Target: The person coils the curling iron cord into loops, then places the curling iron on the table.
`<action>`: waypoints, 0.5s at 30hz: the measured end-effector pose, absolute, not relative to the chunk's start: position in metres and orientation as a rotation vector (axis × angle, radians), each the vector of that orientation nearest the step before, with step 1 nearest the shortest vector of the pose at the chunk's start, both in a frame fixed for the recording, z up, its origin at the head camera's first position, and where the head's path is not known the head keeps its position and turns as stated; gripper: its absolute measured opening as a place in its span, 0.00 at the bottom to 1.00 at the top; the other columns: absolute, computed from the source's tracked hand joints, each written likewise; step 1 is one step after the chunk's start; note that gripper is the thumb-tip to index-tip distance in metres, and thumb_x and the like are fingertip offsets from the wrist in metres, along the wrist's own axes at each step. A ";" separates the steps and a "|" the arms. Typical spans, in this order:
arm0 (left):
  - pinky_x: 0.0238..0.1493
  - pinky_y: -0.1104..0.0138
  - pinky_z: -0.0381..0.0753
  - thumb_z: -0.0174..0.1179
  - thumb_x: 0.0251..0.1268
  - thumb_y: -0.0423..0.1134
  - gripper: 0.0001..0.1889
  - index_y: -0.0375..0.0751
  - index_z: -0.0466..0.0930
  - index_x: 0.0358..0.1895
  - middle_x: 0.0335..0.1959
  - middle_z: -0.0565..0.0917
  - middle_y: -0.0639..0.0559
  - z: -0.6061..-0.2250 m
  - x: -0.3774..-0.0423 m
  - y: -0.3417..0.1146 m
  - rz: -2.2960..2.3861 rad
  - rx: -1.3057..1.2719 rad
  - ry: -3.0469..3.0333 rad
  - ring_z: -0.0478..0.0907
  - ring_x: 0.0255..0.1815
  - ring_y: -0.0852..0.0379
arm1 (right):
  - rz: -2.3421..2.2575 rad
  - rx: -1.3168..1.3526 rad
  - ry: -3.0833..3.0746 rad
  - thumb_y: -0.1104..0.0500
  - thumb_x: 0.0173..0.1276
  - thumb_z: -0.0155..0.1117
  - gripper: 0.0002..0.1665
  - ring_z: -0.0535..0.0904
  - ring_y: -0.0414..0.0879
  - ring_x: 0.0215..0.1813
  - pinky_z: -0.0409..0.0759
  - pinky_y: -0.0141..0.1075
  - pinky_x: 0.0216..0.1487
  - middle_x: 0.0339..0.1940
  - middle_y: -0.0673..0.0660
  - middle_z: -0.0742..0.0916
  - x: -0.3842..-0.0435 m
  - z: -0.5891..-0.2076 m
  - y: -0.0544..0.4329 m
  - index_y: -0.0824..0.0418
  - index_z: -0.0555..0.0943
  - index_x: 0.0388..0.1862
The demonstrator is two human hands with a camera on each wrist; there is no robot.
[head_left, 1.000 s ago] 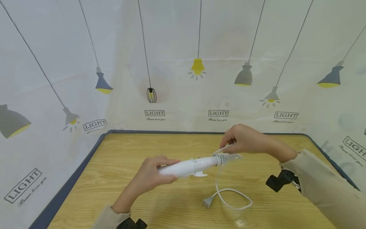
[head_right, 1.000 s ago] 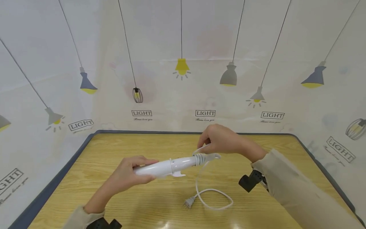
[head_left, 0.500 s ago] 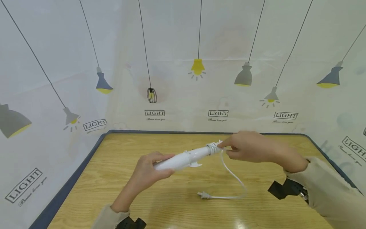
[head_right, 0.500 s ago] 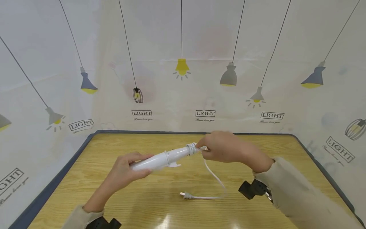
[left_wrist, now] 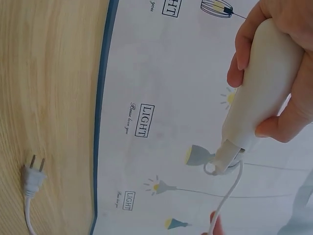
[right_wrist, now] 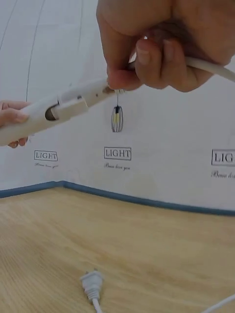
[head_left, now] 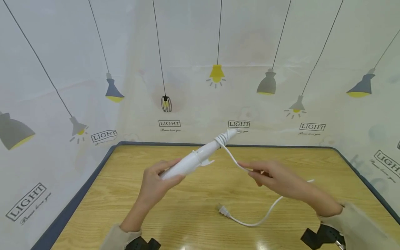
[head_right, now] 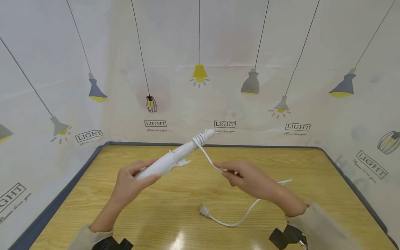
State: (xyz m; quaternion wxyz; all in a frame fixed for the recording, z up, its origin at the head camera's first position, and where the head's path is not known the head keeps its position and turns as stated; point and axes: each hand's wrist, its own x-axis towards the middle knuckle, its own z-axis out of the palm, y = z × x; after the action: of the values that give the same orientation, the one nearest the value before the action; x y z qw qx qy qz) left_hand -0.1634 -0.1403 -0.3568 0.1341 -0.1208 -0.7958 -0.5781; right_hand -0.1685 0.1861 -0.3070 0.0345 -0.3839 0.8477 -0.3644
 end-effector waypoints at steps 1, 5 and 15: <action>0.28 0.64 0.78 0.71 0.44 0.29 0.22 0.40 0.82 0.49 0.41 0.82 0.44 -0.356 -0.164 -0.140 -1.704 -0.347 -2.294 0.75 0.36 0.51 | -1.215 -1.197 2.574 0.65 0.70 0.50 0.21 0.65 0.37 0.17 0.67 0.29 0.17 0.18 0.46 0.73 -0.170 -0.313 0.188 0.63 0.71 0.62; 0.27 0.64 0.79 0.71 0.44 0.29 0.22 0.39 0.82 0.48 0.43 0.81 0.44 -0.348 -0.162 -0.135 -1.815 -0.366 -2.242 0.77 0.35 0.52 | -1.572 -1.291 2.346 0.73 0.69 0.47 0.24 0.59 0.42 0.11 0.62 0.29 0.09 0.20 0.55 0.76 -0.181 -0.338 0.193 0.61 0.71 0.63; 0.29 0.59 0.80 0.71 0.45 0.30 0.22 0.38 0.82 0.49 0.41 0.82 0.47 -0.340 -0.154 -0.127 -1.862 -0.732 -2.197 0.75 0.38 0.47 | -1.791 -0.980 2.121 0.67 0.69 0.50 0.19 0.57 0.48 0.15 0.57 0.37 0.17 0.25 0.48 0.80 -0.211 -0.367 0.204 0.49 0.83 0.47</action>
State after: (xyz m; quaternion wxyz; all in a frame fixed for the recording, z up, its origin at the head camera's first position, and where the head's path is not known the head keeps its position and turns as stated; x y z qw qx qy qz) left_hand -0.1542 -0.1267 -0.3400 0.0849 -0.2456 -0.7366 -0.6244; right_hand -0.2105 0.2038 -0.3670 0.0990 -0.3312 0.7170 -0.6054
